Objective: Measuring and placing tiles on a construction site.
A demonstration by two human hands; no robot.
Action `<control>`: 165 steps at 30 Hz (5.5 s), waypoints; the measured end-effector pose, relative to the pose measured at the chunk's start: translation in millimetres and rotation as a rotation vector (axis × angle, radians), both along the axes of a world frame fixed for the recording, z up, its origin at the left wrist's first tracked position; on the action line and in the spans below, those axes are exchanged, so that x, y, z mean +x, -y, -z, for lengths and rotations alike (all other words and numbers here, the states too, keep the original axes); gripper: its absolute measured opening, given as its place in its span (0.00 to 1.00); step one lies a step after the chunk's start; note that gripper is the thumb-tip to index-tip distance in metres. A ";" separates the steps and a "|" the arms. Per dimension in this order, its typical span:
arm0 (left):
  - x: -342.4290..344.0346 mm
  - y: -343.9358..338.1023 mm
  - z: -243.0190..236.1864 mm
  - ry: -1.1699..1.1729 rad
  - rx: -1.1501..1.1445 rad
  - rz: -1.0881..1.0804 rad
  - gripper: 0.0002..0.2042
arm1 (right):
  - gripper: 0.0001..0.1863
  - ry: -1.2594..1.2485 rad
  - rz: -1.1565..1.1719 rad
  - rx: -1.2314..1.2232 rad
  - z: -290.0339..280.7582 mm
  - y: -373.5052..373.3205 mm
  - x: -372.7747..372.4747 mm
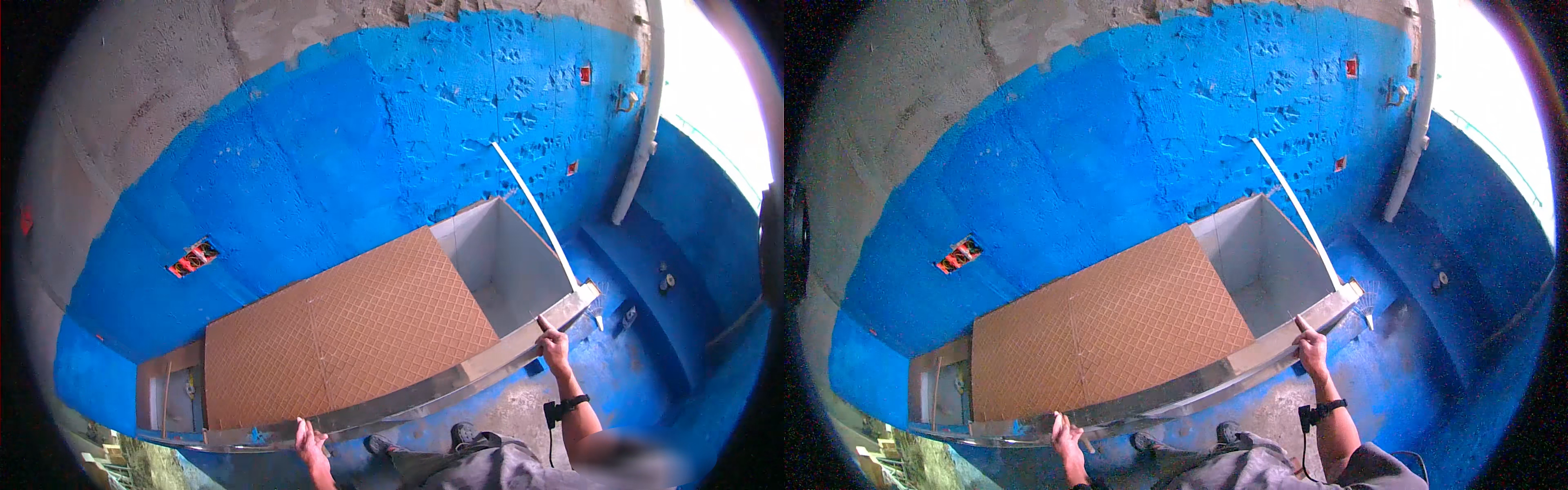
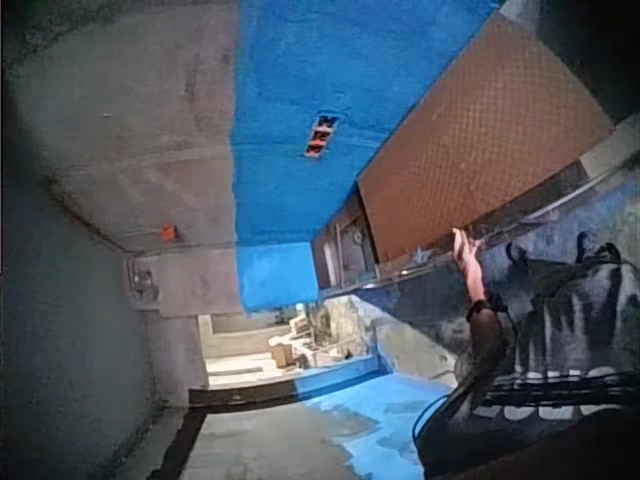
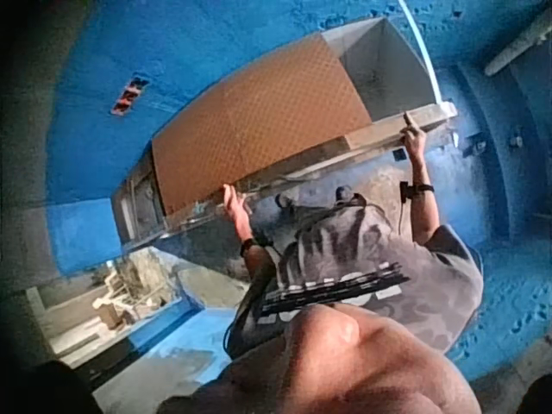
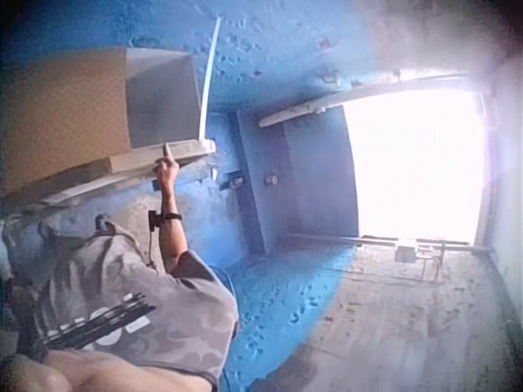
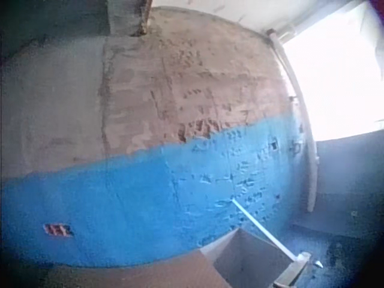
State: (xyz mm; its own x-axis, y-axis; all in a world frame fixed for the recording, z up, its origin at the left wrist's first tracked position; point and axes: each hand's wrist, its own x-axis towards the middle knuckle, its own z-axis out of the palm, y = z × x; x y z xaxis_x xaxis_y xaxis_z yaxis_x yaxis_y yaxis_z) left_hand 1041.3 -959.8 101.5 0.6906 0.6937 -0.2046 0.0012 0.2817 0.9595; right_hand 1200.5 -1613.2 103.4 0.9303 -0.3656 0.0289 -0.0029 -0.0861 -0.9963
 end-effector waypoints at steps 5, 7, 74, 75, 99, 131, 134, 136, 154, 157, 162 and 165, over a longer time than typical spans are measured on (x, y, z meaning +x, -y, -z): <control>-1.2 11.4 -14.5 -0.027 0.049 -0.010 0.25 | 0.10 0.021 -0.006 -0.006 5.5 0.3 3.9; -0.6 10.4 -14.7 -0.056 0.050 -0.023 0.26 | 0.10 0.004 -0.001 -0.017 7.1 2.0 5.5; 3.1 15.8 -17.0 0.006 0.018 0.012 0.25 | 0.09 0.058 0.005 0.053 22.5 8.7 3.5; 8.3 20.7 -20.4 -0.005 0.018 0.009 0.24 | 0.09 0.057 0.036 0.010 31.9 17.4 2.4; 0.7 15.4 -18.3 -0.026 0.074 0.036 0.25 | 0.09 -0.039 0.037 0.038 17.4 2.2 5.8; -0.8 7.3 -11.4 -0.027 0.069 0.073 0.23 | 0.08 0.028 -0.003 0.072 23.0 6.9 5.6; -0.2 8.8 -14.2 -0.033 0.067 0.086 0.23 | 0.09 0.059 0.011 0.011 21.5 5.5 6.1; -1.4 7.4 -14.3 -0.033 0.069 0.091 0.23 | 0.09 0.067 0.012 0.023 18.1 1.3 6.2; 1.8 13.9 -18.1 -0.038 0.073 0.080 0.24 | 0.10 0.018 0.028 0.002 26.2 11.2 5.7; -2.2 8.5 -14.9 -0.043 0.089 0.066 0.24 | 0.10 0.024 0.019 0.016 15.6 0.3 5.8; 3.4 14.3 -16.3 -0.008 0.071 0.062 0.25 | 0.09 0.000 0.025 -0.037 20.7 7.9 4.2; 1.6 14.7 -16.7 0.001 0.072 0.072 0.26 | 0.09 0.056 0.019 -0.011 15.2 4.5 4.5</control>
State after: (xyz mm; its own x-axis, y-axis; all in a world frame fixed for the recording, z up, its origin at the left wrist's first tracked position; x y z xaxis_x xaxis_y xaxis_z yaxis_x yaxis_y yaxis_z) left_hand 1042.9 -974.5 118.3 0.7395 0.6550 -0.1552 0.0178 0.2115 0.9772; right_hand 1205.0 -1617.7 88.2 0.9200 -0.3827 0.0849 0.0512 -0.0973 -0.9939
